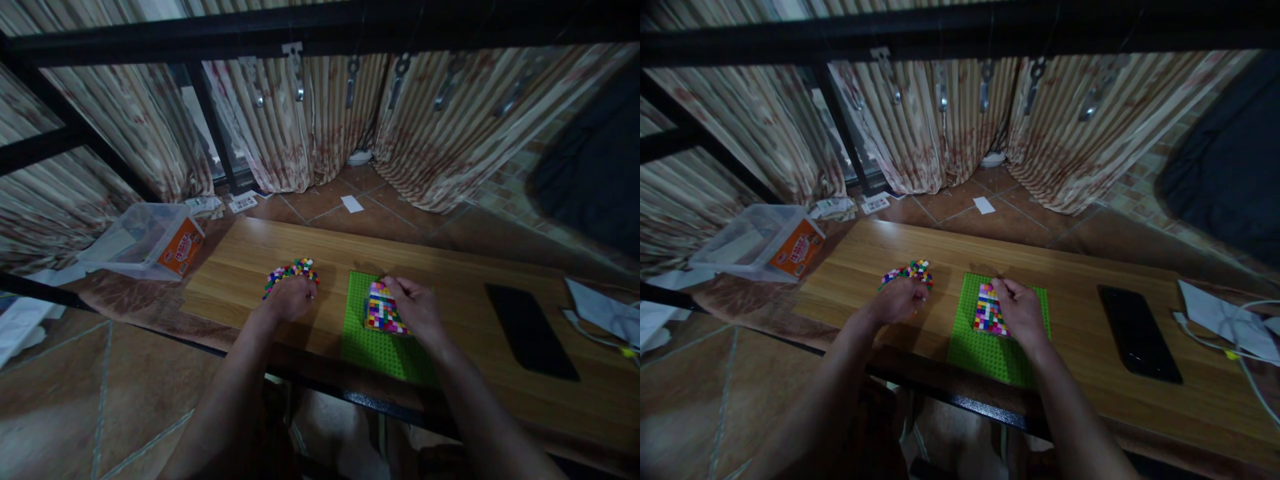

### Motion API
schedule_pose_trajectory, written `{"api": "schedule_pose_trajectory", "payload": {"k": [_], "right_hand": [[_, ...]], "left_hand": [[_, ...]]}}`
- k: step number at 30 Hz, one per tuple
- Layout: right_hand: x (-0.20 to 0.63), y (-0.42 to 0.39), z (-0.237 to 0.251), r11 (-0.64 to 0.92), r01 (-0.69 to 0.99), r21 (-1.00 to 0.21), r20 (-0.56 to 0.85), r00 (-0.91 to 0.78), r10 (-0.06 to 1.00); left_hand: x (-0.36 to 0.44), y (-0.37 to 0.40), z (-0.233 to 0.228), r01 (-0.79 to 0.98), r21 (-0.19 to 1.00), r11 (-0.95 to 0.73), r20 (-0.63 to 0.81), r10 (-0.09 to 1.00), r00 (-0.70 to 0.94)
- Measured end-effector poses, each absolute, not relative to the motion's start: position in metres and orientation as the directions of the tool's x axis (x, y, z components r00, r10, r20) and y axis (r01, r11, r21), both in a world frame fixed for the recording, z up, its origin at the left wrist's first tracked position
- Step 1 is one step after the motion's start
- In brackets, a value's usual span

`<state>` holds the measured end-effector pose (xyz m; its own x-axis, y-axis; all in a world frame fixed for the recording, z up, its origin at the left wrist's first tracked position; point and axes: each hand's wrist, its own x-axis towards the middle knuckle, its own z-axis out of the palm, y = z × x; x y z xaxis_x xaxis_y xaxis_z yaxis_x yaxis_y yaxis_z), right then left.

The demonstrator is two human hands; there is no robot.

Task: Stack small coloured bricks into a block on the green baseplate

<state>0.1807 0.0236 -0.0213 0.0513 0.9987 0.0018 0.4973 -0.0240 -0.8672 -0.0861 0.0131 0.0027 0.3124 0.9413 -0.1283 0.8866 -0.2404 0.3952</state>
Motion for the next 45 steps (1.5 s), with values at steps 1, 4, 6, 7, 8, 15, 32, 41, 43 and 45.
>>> {"api": "schedule_pose_trajectory", "payload": {"k": [1, 4, 6, 7, 8, 15, 32, 41, 43, 45], "right_hand": [[0.181, 0.024, -0.022, -0.026, 0.494, -0.869, -0.001, 0.051, 0.999], [0.181, 0.024, -0.022, -0.039, 0.492, -0.87, -0.013, 0.056, 0.998], [0.181, 0.025, -0.022, -0.042, 0.488, -0.872, -0.016, 0.058, 0.998], [0.181, 0.025, -0.023, -0.039, 0.484, -0.874, -0.015, 0.055, 0.998], [0.181, 0.025, -0.023, -0.034, 0.478, -0.878, -0.011, 0.051, 0.999], [0.181, 0.025, -0.021, -0.02, 0.436, -0.9, 0.01, 0.067, 0.998], [0.181, 0.026, -0.021, 0.045, 0.432, -0.901, 0.068, 0.039, 0.997], [0.18, 0.026, -0.023, 0.049, 0.413, -0.909, 0.067, 0.029, 0.997], [0.18, 0.025, -0.022, 0.059, 0.414, -0.908, 0.08, 0.032, 0.996], [0.179, 0.025, -0.02, 0.072, 0.42, -0.905, 0.094, 0.031, 0.995]], "left_hand": [[-0.086, 0.013, 0.003, 0.888, 0.39, -0.245, -0.125, 0.941, 0.314], [-0.085, 0.015, 0.001, 0.888, 0.382, -0.255, -0.125, 0.938, 0.323], [-0.084, 0.016, 0.001, 0.889, 0.377, -0.259, -0.128, 0.937, 0.326], [-0.084, 0.016, 0.0, 0.889, 0.376, -0.262, -0.129, 0.935, 0.33], [-0.083, 0.017, 0.001, 0.887, 0.378, -0.267, -0.127, 0.934, 0.335], [-0.076, 0.018, 0.007, 0.797, 0.509, -0.325, 0.022, 0.931, 0.365], [0.005, 0.019, -0.011, 0.632, 0.708, -0.314, 0.211, 0.949, 0.235], [0.01, 0.022, -0.011, 0.651, 0.688, -0.322, 0.207, 0.946, 0.25], [0.01, 0.023, -0.01, 0.663, 0.671, -0.332, 0.209, 0.943, 0.261], [0.01, 0.023, -0.01, 0.677, 0.65, -0.346, 0.218, 0.938, 0.27]]}}
